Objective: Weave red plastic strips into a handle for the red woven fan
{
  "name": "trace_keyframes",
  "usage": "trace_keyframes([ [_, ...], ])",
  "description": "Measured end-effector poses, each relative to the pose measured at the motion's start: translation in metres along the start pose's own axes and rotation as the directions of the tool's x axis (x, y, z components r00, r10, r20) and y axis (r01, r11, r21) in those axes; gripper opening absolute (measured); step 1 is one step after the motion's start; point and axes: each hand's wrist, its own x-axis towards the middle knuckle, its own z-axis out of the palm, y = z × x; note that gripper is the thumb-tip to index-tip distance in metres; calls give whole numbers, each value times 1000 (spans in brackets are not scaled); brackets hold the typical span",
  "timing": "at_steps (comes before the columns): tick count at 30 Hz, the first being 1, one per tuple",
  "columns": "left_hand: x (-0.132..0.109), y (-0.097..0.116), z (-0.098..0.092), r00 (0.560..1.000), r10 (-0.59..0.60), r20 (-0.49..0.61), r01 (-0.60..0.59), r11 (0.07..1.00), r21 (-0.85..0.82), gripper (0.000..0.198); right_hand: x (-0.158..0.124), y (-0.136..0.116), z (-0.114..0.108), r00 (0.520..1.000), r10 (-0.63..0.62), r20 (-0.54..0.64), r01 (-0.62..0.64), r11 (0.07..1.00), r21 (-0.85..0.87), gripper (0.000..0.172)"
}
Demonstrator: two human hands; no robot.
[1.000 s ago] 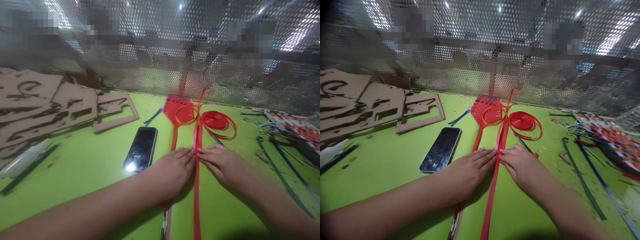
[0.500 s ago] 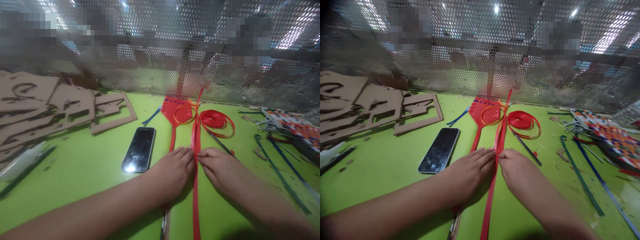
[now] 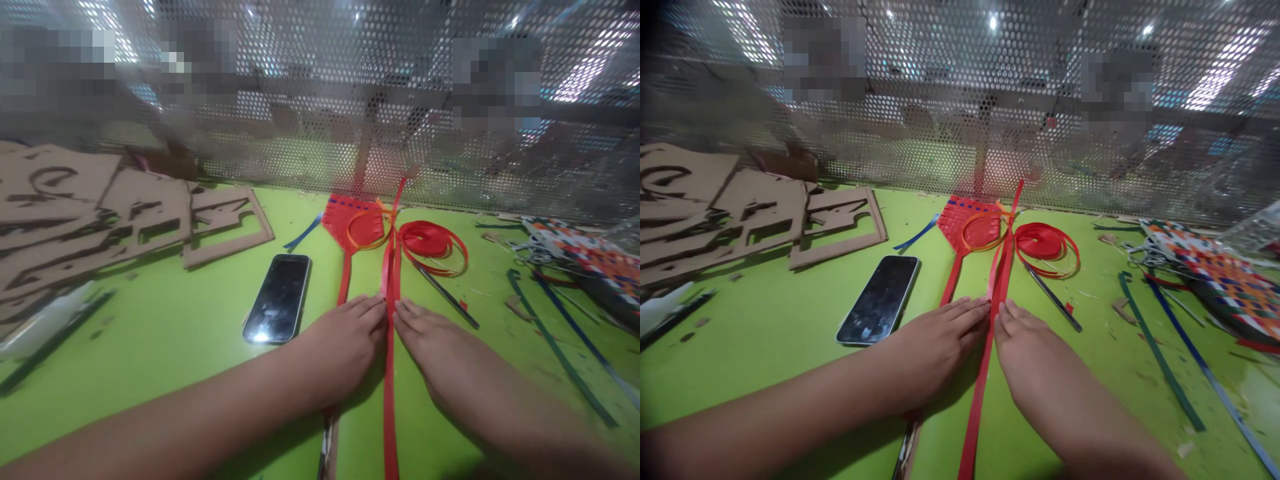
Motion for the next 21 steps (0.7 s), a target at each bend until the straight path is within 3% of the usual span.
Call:
trace_keyframes([
  [6, -5, 0, 1, 999, -31, -10, 30, 999, -21, 60, 0, -4, 9, 998, 53, 42, -53, 998, -20, 59],
  [13, -4, -5, -3, 999, -26, -38, 23, 997, -69, 59, 2, -20, -17, 964, 149, 222, -121, 983, -137, 62],
  [21, 4, -5, -4, 999, -15, -51, 11, 997, -76, 47, 11, -16, -6, 970, 161, 182, -150, 986, -75, 63],
])
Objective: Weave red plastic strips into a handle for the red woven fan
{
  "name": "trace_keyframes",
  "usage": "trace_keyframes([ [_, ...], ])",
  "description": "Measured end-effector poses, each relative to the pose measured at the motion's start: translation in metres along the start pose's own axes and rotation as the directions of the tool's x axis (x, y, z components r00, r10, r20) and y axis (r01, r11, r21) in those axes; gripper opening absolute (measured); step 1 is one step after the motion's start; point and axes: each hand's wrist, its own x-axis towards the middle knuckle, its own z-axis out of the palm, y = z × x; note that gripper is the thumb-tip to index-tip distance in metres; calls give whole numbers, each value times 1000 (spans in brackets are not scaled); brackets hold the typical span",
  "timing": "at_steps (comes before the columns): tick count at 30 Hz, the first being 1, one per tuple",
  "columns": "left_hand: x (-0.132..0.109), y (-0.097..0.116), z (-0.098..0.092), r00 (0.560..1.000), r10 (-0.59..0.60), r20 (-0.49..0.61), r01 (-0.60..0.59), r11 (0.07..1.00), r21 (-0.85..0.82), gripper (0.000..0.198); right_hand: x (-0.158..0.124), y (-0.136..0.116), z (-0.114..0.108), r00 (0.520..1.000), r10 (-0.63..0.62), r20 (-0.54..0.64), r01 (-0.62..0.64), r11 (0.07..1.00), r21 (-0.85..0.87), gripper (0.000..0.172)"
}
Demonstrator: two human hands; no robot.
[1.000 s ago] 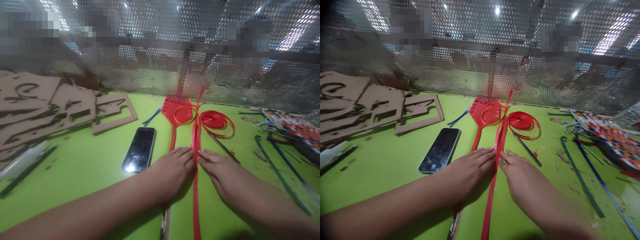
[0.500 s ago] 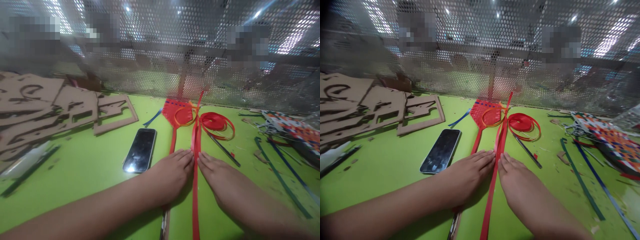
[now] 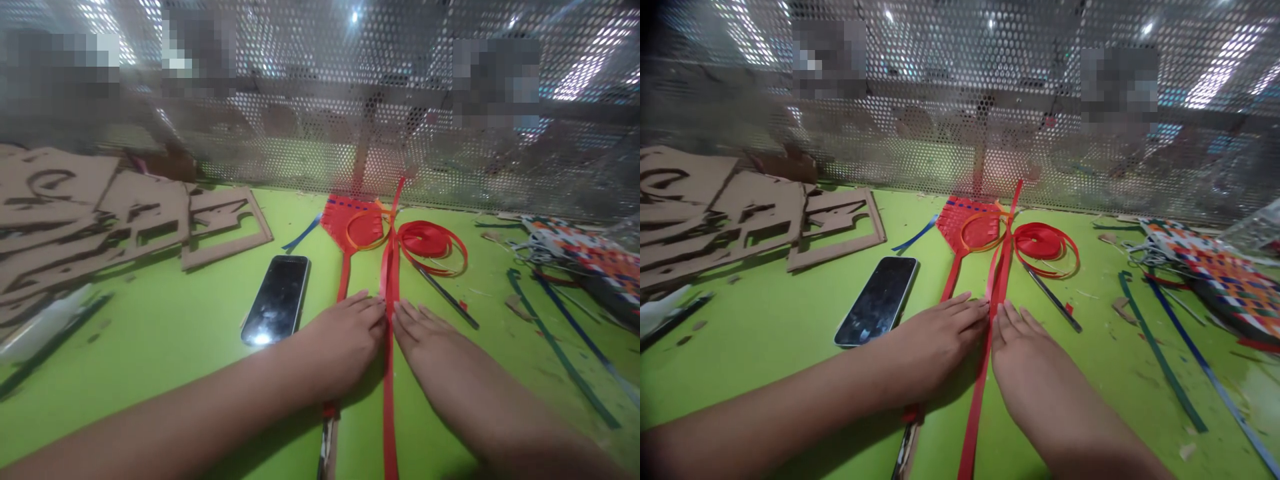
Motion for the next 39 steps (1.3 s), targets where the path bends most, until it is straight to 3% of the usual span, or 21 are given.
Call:
trace_keyframes([
  [5, -2, 4, -3, 1000, -10, 12, 10, 1000, -8, 47, 0, -2, -3, 997, -67, -34, 68, 997, 32, 62],
  [10, -5, -6, 0, 999, -23, -41, 19, 995, -98, 54, -4, 5, -30, 994, -104, -16, 105, 994, 31, 60],
  [15, -3, -19, 4, 993, -46, -112, 19, 974, -227, 47, 1, 12, -49, 988, -153, 31, 154, 988, -10, 58],
  [21, -2, -19, 2, 982, -130, -136, 95, 967, -239, 46, 2, 18, -48, 976, -219, -11, 219, 976, -1, 64],
  [26, -1, -21, 3, 993, -76, -89, 56, 978, -203, 59, 0, 19, -46, 982, -188, -7, 188, 981, -47, 66],
  [31, -2, -19, 3, 997, -48, -53, 37, 981, -191, 60, 0, 18, -45, 980, -201, -12, 199, 976, -93, 51],
  [39, -3, -7, 3, 1000, -15, 1, 15, 999, -52, 54, 8, 15, -41, 960, -250, -127, 228, 959, -169, 38],
])
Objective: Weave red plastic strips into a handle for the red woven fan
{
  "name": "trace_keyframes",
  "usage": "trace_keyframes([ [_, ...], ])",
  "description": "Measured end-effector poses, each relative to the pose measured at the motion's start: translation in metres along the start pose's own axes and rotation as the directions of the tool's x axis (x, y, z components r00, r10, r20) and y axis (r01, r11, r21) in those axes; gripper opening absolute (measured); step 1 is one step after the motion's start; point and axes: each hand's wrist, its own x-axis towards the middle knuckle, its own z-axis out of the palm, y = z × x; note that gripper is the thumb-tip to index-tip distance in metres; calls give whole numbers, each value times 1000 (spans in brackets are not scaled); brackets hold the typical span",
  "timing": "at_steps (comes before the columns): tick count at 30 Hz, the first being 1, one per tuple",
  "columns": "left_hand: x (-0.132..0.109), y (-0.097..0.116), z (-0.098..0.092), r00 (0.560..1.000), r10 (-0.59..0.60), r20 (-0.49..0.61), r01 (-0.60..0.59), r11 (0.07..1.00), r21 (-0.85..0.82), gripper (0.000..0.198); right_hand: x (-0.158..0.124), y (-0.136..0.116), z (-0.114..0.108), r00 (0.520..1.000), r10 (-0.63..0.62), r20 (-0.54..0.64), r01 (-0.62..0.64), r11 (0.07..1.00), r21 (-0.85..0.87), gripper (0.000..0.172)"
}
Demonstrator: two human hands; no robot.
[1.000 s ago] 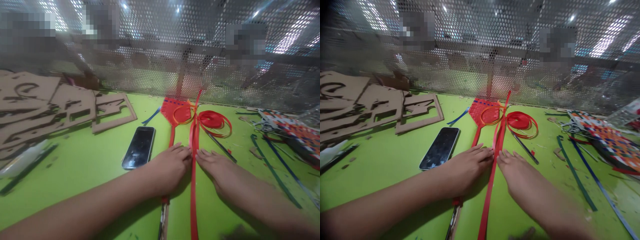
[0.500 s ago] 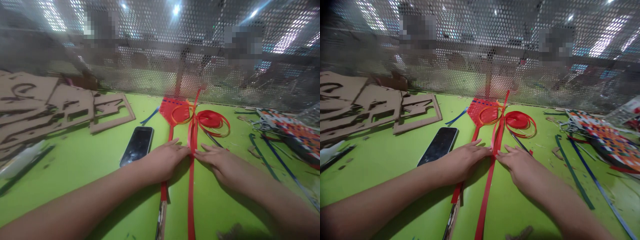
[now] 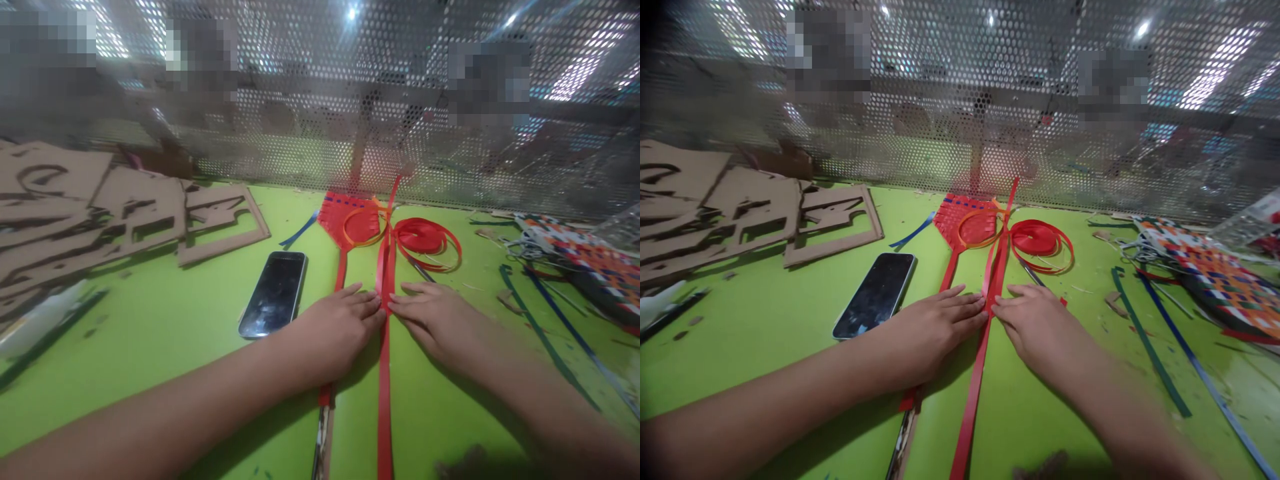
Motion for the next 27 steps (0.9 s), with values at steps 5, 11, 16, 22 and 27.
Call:
trace_keyframes([
  [5, 1, -1, -1, 998, -51, -43, 50, 998, -31, 60, 2, 3, 4, 999, 0, -54, 3, 999, 51, 29],
  [11, 3, -9, 3, 990, -80, -114, 63, 988, -141, 58, 4, 2, 2, 998, 42, -46, -38, 995, 97, 24],
  [16, 2, -7, 8, 990, -73, -118, 56, 989, -139, 53, 1, -3, 2, 998, 39, -41, -37, 998, 54, 29],
  [22, 3, -6, 11, 996, -76, -49, 72, 995, -67, 58, -3, -3, 6, 1000, 9, -26, -10, 998, -56, 43],
  [27, 6, -3, 9, 999, -39, -19, 39, 999, -21, 54, 0, -3, 7, 1000, -9, 0, 9, 999, -41, 48],
])
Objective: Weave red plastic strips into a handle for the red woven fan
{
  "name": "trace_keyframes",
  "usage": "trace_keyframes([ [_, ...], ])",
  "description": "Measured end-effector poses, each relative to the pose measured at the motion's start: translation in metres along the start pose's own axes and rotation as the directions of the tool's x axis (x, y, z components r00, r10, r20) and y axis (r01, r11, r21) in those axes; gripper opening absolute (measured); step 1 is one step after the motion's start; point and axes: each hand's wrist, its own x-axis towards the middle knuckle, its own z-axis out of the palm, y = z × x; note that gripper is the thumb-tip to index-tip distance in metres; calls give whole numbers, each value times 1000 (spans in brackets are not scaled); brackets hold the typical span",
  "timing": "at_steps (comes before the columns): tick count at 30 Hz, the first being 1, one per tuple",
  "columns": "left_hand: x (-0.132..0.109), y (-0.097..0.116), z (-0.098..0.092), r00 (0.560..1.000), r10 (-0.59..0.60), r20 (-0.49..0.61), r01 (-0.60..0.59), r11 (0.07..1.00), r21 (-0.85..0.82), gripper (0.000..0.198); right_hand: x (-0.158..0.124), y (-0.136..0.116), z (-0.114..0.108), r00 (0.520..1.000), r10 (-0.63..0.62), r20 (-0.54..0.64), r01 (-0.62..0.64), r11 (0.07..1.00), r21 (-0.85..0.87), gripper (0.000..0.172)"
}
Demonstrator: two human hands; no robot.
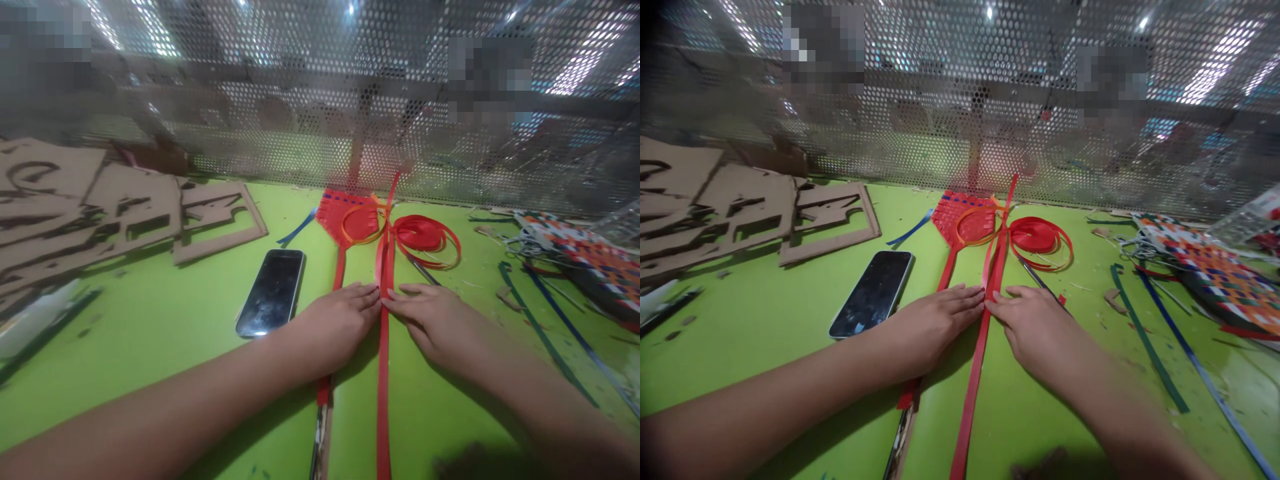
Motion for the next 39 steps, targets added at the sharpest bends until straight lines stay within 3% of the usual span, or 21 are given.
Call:
trace_keyframes([
  [5, -1, 3, -2, 1000, 10, 1, -10, 1000, -1, 57, -1, -2, 0, 1000, 22, 19, -22, 999, -23, 48],
  [10, -3, -1, -5, 1000, -15, -24, 13, 994, -104, 61, -4, 1, -5, 998, 34, 49, -35, 999, 13, 46],
  [14, -1, -3, -5, 994, -73, -86, 55, 978, -200, 45, -2, 3, -10, 990, 136, 40, -140, 986, 93, 33],
  [17, 1, -4, -1, 987, -96, -129, 64, 971, -230, 40, 2, 4, -10, 989, 143, 42, -147, 983, 107, 24],
  [23, 1, -7, 10, 987, -6, -164, -19, 988, -154, 41, 6, 8, -3, 999, 47, -21, -44, 992, 122, 23],
  [28, -1, -3, 9, 993, 39, -113, -42, 999, -25, 49, 7, 3, 1, 992, 117, -46, -110, 984, 139, 25],
  [33, -2, 1, 5, 997, 29, -70, -29, 1000, -1, 51, 8, -2, 0, 978, 183, -96, -161, 965, 208, 24],
  [39, 0, -1, 9, 996, 36, -86, -35, 999, 16, 49, 9, 10, -3, 976, 214, -40, -185, 912, 366, 12],
])
